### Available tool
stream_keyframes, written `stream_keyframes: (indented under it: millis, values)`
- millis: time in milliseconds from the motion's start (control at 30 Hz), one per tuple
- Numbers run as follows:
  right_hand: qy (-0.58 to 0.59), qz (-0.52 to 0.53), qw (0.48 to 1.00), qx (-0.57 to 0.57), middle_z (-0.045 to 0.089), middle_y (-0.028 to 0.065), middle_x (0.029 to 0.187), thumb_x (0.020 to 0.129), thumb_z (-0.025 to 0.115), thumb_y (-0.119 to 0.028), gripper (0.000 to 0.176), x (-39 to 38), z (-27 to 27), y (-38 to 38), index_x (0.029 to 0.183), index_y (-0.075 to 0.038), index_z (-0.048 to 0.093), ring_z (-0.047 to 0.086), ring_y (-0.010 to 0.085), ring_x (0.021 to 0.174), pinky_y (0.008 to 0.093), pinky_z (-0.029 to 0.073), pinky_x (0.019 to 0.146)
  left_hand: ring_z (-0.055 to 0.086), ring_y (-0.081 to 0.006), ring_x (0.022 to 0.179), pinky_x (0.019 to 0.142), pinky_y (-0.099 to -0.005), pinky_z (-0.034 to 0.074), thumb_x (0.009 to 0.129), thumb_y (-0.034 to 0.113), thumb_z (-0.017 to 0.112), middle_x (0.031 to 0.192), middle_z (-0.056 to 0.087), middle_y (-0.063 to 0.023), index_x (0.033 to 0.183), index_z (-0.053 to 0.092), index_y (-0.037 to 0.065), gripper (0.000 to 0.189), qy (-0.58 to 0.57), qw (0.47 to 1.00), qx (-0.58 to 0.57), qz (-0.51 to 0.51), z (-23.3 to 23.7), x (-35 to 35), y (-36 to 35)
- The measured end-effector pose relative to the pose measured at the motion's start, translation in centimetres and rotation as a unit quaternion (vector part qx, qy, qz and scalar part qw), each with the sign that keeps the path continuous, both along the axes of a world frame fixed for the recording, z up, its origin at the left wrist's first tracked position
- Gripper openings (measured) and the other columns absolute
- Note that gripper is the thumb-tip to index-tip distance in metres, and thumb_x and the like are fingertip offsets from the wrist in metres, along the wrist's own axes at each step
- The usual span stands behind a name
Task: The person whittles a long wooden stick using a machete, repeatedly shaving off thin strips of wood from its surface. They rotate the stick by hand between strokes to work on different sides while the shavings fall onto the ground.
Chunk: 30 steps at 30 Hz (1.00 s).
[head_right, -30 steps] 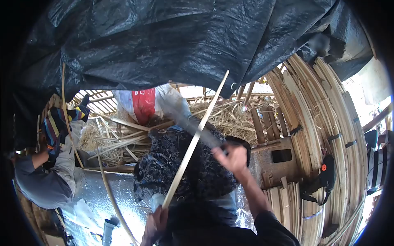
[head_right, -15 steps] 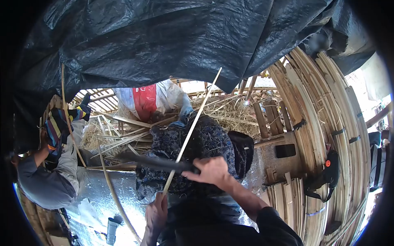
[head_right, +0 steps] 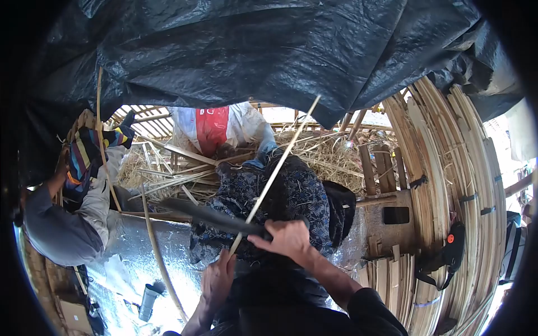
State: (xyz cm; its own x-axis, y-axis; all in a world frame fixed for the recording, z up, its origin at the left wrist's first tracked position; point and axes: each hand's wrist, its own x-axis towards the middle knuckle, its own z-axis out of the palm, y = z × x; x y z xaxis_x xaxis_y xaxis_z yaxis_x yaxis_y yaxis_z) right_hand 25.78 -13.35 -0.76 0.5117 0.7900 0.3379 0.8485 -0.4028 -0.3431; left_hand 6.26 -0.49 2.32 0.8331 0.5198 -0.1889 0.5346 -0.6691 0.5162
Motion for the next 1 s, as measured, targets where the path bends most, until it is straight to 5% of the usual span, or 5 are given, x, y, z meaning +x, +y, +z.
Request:
stream_keyframes:
  millis: [500, 667, 700, 767, 1000]
  values:
    - [-0.037, 0.037, 0.998, -0.030, 0.056, 0.0030, 0.050, 0.079, 0.069, -0.069, 0.059, 1.7, -0.2, -2.1, 0.061, -0.013, 0.059, 0.058, 0.0221, 0.042, 0.0349, 0.045, 0.041, 0.063, -0.0427, 0.058, 0.049, -0.0529, 0.048, 0.103, 0.026, 0.052, 0.064, 0.062, -0.0203, 0.101, 0.052, 0.009, 0.017, -0.004, 1.000, -0.017, -0.020, -0.7, -1.2, -0.9]
    - [-0.150, -0.255, 0.955, 0.014, 0.045, 0.0058, 0.042, 0.088, 0.068, -0.056, 0.048, 10.2, -5.3, -4.2, 0.071, -0.011, 0.067, 0.047, 0.0264, 0.036, 0.0390, 0.038, 0.037, 0.062, -0.0438, 0.055, 0.047, -0.0537, 0.047, 0.102, 0.026, 0.053, 0.060, 0.061, -0.0214, 0.100, 0.052, 0.009, 0.018, 0.051, 0.998, -0.022, 0.002, 0.2, -5.3, -1.5]
    - [-0.474, -0.198, 0.858, -0.024, 0.052, 0.0097, 0.044, 0.085, 0.069, -0.060, 0.053, 9.2, -4.5, -3.9, 0.068, -0.010, 0.066, 0.055, 0.0300, 0.040, 0.0401, 0.045, 0.041, 0.062, -0.0438, 0.055, 0.047, -0.0537, 0.047, 0.102, 0.026, 0.054, 0.060, 0.061, -0.0214, 0.099, 0.052, 0.008, 0.018, 0.036, 0.999, -0.017, 0.001, 0.0, -4.8, -1.7]
    - [-0.004, -0.156, 0.984, -0.087, 0.058, 0.0099, 0.050, 0.082, 0.069, -0.065, 0.056, 5.4, -1.9, -2.9, 0.068, -0.011, 0.066, 0.062, 0.0291, 0.045, 0.0388, 0.049, 0.043, 0.062, -0.0439, 0.056, 0.047, -0.0538, 0.047, 0.102, 0.026, 0.055, 0.061, 0.061, -0.0215, 0.099, 0.052, 0.008, 0.018, 0.016, 1.000, -0.021, 0.008, -0.2, -2.4, -1.5]
    - [-0.097, -0.130, 0.986, -0.031, 0.055, 0.0040, 0.048, 0.086, 0.063, -0.066, 0.056, 7.2, -2.2, -4.0, 0.068, -0.012, 0.064, 0.058, 0.0245, 0.041, 0.0370, 0.045, 0.039, 0.062, -0.0454, 0.056, 0.048, -0.0547, 0.047, 0.101, 0.026, 0.056, 0.059, 0.059, -0.0232, 0.097, 0.051, 0.008, 0.019, 0.032, 0.998, -0.049, -0.009, 0.1, -4.1, -1.7]
